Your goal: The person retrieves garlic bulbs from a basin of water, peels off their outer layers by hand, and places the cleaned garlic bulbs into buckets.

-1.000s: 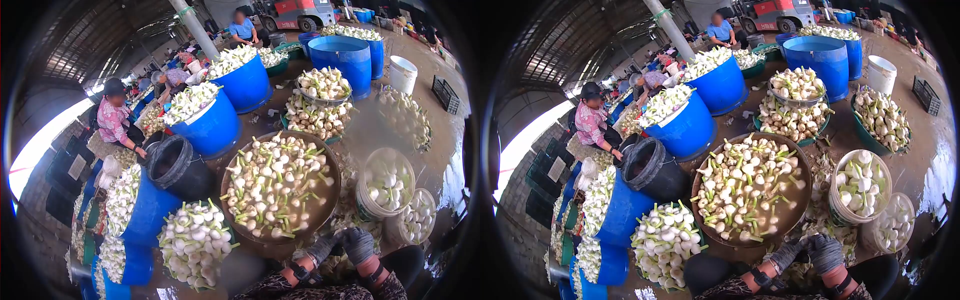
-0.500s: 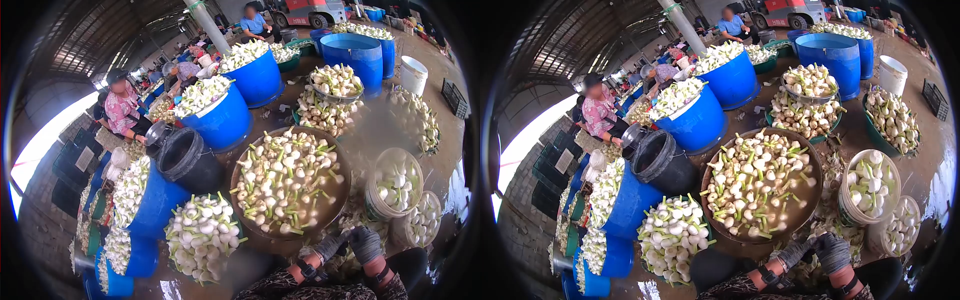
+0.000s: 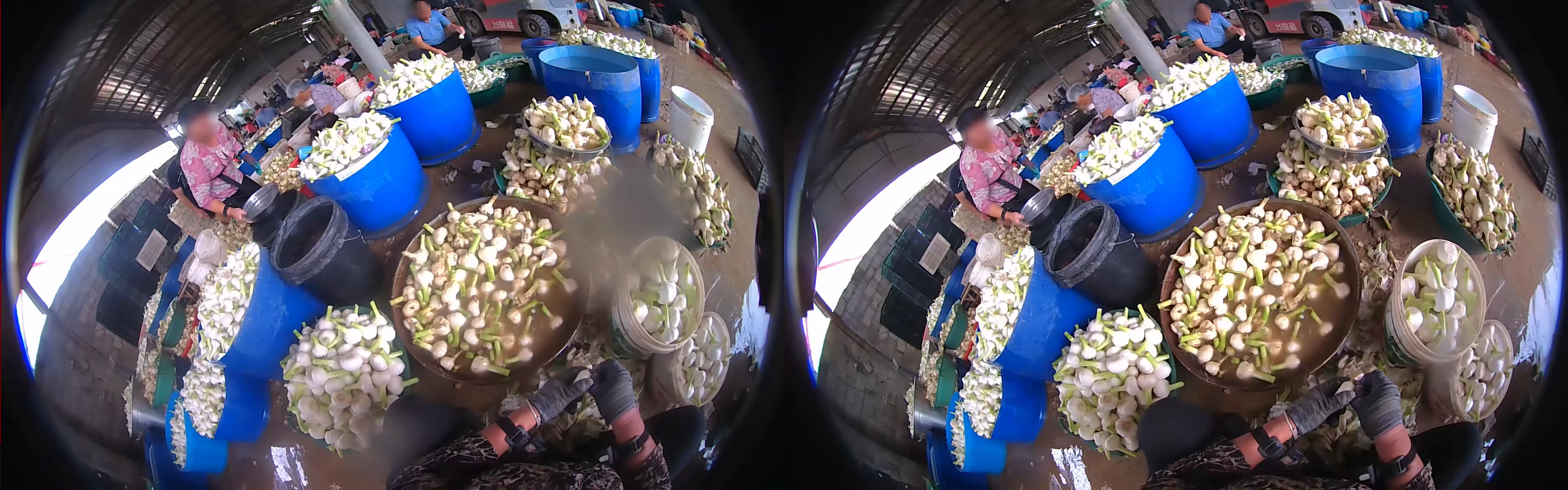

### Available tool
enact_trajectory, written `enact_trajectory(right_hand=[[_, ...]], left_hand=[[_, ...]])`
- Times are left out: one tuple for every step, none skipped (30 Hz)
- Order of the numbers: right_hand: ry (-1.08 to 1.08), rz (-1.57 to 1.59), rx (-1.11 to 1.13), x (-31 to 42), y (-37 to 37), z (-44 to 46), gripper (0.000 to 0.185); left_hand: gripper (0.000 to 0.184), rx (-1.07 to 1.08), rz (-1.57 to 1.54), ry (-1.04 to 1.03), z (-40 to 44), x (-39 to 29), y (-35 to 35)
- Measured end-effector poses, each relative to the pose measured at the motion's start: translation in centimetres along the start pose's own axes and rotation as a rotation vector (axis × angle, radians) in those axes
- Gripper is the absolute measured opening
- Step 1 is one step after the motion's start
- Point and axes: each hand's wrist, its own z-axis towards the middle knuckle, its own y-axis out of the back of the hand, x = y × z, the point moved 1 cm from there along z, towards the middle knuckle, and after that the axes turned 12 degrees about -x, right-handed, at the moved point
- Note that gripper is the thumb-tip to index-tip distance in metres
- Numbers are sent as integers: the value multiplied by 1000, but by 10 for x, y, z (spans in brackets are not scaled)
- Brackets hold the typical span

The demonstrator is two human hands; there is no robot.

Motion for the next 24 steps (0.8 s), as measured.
enact_trajectory(right_hand=[[4,-2,11,-2,2,1,11],[-102,127,63,-4,6,3,12],[-211,255,115,-4,8,5,14],[-211,327,145,-3,8,6,18],[-210,325,150,-2,6,8,18],[-229,465,121,4,3,8,17],[-261,592,88,9,6,5,17],[-219,594,108,12,9,2,17],[-210,586,132,23,15,2,18],[-168,488,157,16,18,-4,17],[-58,413,161,12,15,6,16],[-50,410,100,5,10,8,16],[-56,406,51,1,8,2,15],[-130,327,70,16,15,4,16],[-238,379,66,11,7,4,17],[-335,449,51,10,2,6,17],[-282,398,78,-5,-4,8,19],[-262,326,127,-3,1,9,22],[-175,457,75,-4,2,8,29],[-271,596,113,5,6,9,31],[-151,471,92,9,9,9,33],[-309,508,224,17,14,10,29],[-247,424,218,11,11,7,26],[-200,387,161,11,9,5,24]], left_hand=[[48,-9,-7,3,-3,-4,1],[51,35,-45,-23,-7,-15,3],[54,80,-84,-48,-10,-27,5],[54,75,-91,-46,-12,-37,7],[53,87,-56,-96,-12,-47,9],[53,70,-70,-160,-12,-48,8],[52,53,-83,-225,-11,-45,7],[52,49,-104,-215,-8,-35,6],[52,55,-138,-175,-10,-38,8],[53,83,-88,-168,-14,-27,7],[54,106,-7,-233,-3,-30,13],[55,61,-36,-356,-9,-36,12],[54,58,21,-439,-6,-39,10],[54,69,92,-482,1,-47,11],[53,81,146,-478,-8,-41,11],[54,71,133,-429,-13,-40,13],[54,70,116,-368,-10,-42,16],[55,60,73,-317,-8,-51,17],[56,48,32,-244,-13,-52,17],[57,-8,65,-339,-8,-43,17],[58,-74,96,-452,-1,-35,16],[59,-80,110,-449,-4,-34,16],[59,-93,132,-471,-4,-42,18],[59,-151,200,-486,-7,-48,17]])
